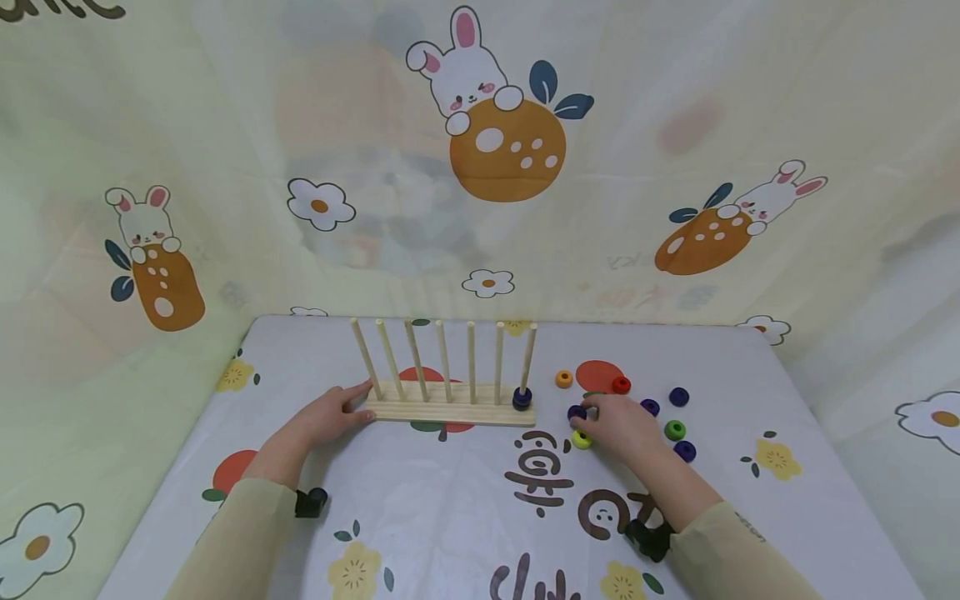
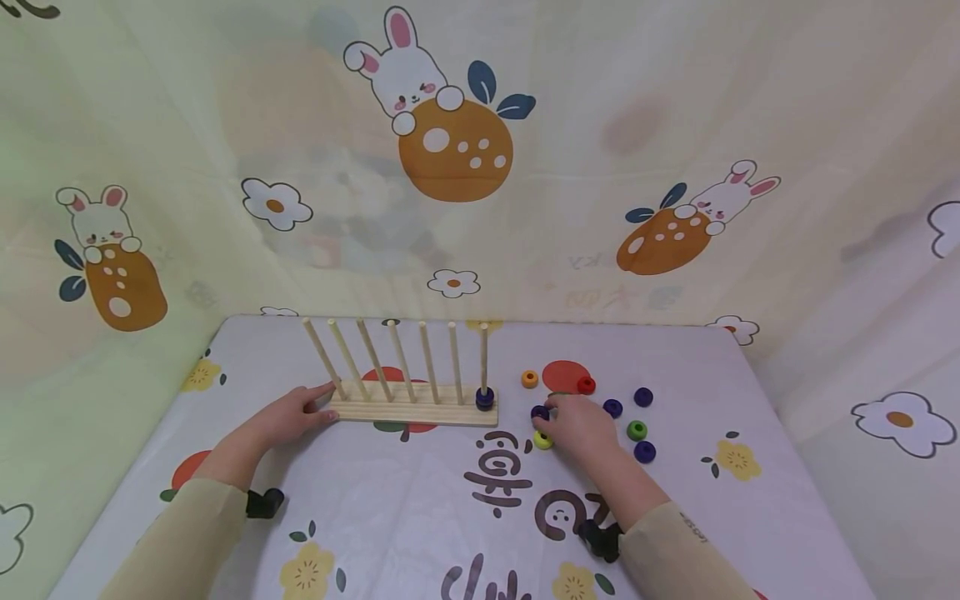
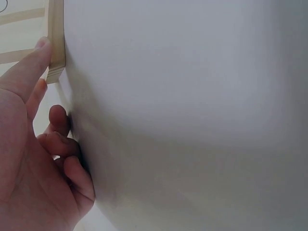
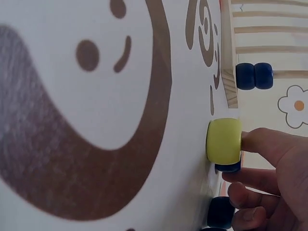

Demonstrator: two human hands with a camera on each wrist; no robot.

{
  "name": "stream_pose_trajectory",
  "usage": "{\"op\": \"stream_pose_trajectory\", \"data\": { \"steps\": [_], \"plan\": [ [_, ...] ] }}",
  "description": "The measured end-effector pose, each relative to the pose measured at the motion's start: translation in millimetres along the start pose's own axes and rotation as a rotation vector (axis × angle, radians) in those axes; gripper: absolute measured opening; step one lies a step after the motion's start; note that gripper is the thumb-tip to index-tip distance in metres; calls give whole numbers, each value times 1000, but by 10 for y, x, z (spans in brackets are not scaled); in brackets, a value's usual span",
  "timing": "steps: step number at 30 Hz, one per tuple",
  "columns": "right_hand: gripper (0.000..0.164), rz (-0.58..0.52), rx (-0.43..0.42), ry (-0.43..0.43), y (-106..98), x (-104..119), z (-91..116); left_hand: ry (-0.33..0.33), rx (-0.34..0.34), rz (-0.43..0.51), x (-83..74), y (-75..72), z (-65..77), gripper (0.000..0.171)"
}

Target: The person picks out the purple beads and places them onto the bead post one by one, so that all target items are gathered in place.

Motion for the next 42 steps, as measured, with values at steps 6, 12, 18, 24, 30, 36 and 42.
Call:
{"op": "stream_pose_trajectory", "data": {
  "steps": [6,12,18,24,30,36,42],
  "plan": [
    [53,0,-2,3,0,4,-3,2,1,3,-9,-3,11,77],
    [55,-24,-21,1,-15,1,19,5,1,-2,-10,-6,9,78],
    [53,-58,-46,-4,-76,19,76,-2,1,2,-21,-4,14,78],
    [54,-32,-82,-23,-135,35,104,7,4,-8,-32,-12,26,78],
    [51,-24,-129,-52,-199,49,135,10,9,-9,-48,-11,45,77],
    [51,-42,-164,-64,-269,79,183,17,9,-10,-52,-13,45,78],
    [48,-46,-204,-90,-326,106,229,13,7,-6,-41,-16,32,78]
  ]
}}
Point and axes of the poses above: each hand's wrist, its own z-axis away from the middle knuckle, its own y-axis out of the palm, x = y × z, the point moved 4 cm from there along -z, towards the middle knuckle, and after that the axes turned 15 degrees about x, right-handed, at the moved point
